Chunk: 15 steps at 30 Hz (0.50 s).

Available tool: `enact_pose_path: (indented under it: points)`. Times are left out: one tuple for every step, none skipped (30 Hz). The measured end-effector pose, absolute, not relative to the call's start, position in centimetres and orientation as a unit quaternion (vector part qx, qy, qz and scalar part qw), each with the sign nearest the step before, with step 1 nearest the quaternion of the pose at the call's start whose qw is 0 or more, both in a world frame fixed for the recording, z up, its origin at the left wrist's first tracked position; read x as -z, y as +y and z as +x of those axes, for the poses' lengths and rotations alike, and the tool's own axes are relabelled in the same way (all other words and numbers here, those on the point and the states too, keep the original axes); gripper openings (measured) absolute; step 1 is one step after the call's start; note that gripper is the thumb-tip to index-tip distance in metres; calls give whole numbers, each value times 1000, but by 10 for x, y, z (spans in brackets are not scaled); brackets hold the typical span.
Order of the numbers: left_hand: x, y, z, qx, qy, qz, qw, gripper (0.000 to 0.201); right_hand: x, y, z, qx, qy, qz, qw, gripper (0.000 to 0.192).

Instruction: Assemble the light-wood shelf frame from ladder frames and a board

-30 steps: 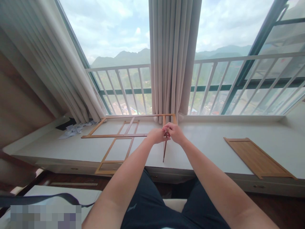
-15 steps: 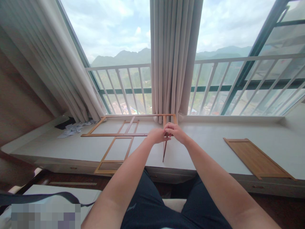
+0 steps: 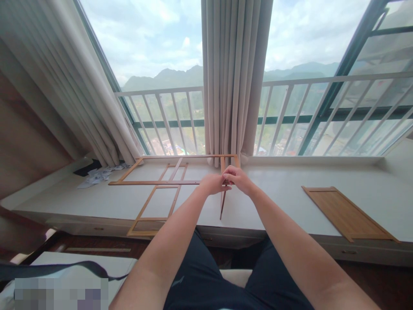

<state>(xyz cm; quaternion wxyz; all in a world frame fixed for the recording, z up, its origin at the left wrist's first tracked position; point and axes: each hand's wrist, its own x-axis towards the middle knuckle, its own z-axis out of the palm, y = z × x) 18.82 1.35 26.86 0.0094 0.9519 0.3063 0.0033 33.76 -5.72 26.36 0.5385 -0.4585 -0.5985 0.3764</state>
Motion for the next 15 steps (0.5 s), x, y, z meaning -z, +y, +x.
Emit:
enact_pose_path:
  points:
    - [-268, 14, 188, -5, 305, 952, 10, 38, -263, -57, 337, -366, -601, -460, 542, 21]
    - [-269, 13, 188, -6, 305, 952, 9, 38, -262, -56, 337, -359, -602, -462, 544, 20]
    - [-269, 13, 188, -7, 305, 952, 8, 38, -261, -55, 337, -354, -602, -464, 545, 20]
    - [-269, 13, 188, -7, 306, 952, 7, 38, -260, -54, 336, -352, -603, -466, 544, 21]
    - [-269, 12, 188, -7, 308, 951, 5, 39, -259, -53, 336, -352, -603, -468, 541, 21]
    - [-269, 12, 188, -6, 310, 951, 4, 40, -258, -52, 336, -352, -604, -470, 538, 21]
    - [-269, 12, 188, -6, 313, 950, 2, 42, -258, -51, 335, -350, -606, -473, 536, 21]
    - [-269, 12, 188, -5, 315, 949, -1, 43, -257, -51, 335, -346, -607, -476, 534, 21]
    - [-269, 12, 187, -3, 316, 949, -4, 44, -256, -50, 335, -340, -609, -480, 533, 21]
    - [-269, 12, 187, -1, 316, 949, -7, 44, -256, -49, 335, -333, -610, -484, 532, 20]
    - [-269, 12, 187, 1, 316, 949, -9, 44, -255, -49, 335, -326, -611, -488, 531, 20]
    - [-269, 13, 187, 3, 316, 949, -11, 44, -255, -49, 334, -320, -612, -493, 529, 19]
    - [-268, 13, 187, 5, 317, 948, -11, 45, -254, -48, 334, -314, -613, -497, 528, 19]
    - [-268, 13, 187, 7, 318, 948, -11, 46, -254, -48, 334, -306, -613, -502, 527, 19]
    - [-268, 14, 187, 8, 320, 947, -10, 47, -254, -47, 334, -298, -613, -508, 527, 19]
